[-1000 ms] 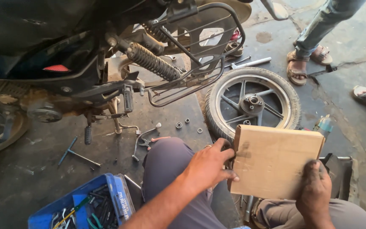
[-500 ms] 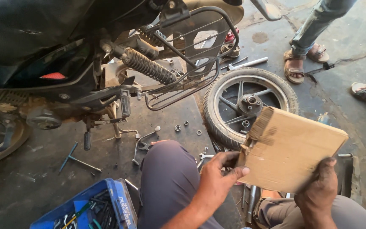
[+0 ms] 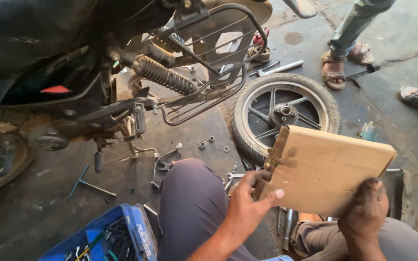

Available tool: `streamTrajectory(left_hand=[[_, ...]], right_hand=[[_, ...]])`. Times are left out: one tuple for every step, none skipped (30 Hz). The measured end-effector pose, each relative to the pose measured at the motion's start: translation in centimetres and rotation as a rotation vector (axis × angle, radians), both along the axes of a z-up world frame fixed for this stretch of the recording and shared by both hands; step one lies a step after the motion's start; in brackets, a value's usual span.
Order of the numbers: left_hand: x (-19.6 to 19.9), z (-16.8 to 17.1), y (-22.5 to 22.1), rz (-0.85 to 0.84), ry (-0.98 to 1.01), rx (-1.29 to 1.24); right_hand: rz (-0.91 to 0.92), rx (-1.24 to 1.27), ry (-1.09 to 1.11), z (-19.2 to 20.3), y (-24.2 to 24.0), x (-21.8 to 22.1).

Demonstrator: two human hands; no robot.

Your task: Replacing the chain sprocket and servicing the rear wheel of a motorcycle.

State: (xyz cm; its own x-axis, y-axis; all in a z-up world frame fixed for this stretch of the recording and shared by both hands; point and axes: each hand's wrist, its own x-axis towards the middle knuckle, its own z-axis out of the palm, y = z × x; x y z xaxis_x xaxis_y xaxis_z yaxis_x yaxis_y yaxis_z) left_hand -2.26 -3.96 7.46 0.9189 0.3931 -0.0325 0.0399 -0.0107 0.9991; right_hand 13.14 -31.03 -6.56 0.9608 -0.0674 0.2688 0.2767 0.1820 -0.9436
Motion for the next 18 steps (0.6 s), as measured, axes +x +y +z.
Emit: streamTrajectory(left_hand=[[0.0,-1.4,-0.2,0.004,-0.009,-0.071],[-0.1,-2.7,-0.4,0.008,-0.019,-0.143],[0.0,-2.9,-0.3,0.008,-0.020,-0.142],[0.2,-3.1,-0.2,0.008,-0.023,-0.305],[0.3,-3.3,-0.1,0.011,-0.027,-0.468],[0.3,-2.4,0.3,0.013,-0.031,-0.468],[0.1,-1.7,0.8,-0.030,-0.044,-0.493],[-0.1,-0.9,1.2,-0.073,-0.058,-0.517],[0.2,-0.9,1.8,-0.077,-0.053,-0.514],[0.6,-0.9,2.3,-0.162,-0.043,-0.394],[0.9,-0.9,2.8,-0.245,-0.032,-0.277],[0.8,-1.3,2.9,-0.248,-0.028,-0.277],[1.0,-1.7,3.0,-0.254,-0.069,-0.124],[1.2,-2.1,3.2,-0.258,-0.110,0.029],[1.5,-2.4,2.8,-0.253,-0.116,0.027],[1.7,-2.8,2.4,-0.191,-0.148,0.046],[1.7,-3.4,1.8,-0.134,-0.169,0.062],[1.8,-4.6,1.6,-0.134,-0.165,0.058]], right_hand=[[-0.128,-0.459,-0.335,1.8,0.8,-0.5],[-0.254,-0.918,-0.672,3.7,1.7,-1.0],[-0.255,-0.918,-0.673,4.5,2.2,-1.4],[-0.148,-0.624,-0.396,5.4,2.7,-1.9],[-0.035,-0.328,-0.122,6.3,3.3,-2.2],[-0.032,-0.328,-0.125,6.8,3.5,-2.3],[-0.014,-0.220,-0.065,7.2,3.6,-2.6],[0.004,-0.113,-0.006,7.6,3.7,-2.9],[-0.001,-0.109,-0.002,6.8,3.1,-2.7],[0.015,-0.097,0.010,6.1,2.6,-2.5],[0.031,-0.088,0.022,5.4,2.0,-2.4],[0.027,-0.087,0.026,5.8,2.0,-2.8],[0.033,-0.151,0.029,6.5,2.2,-2.6],[0.039,-0.214,0.032,7.1,2.5,-2.5],[0.043,-0.217,0.025,8.0,2.8,-2.3],[0.034,-0.334,-0.030,8.8,3.2,-2.1],[0.022,-0.453,-0.073,9.4,3.5,-2.4],[0.023,-0.457,-0.069,8.8,3.5,-1.9]])
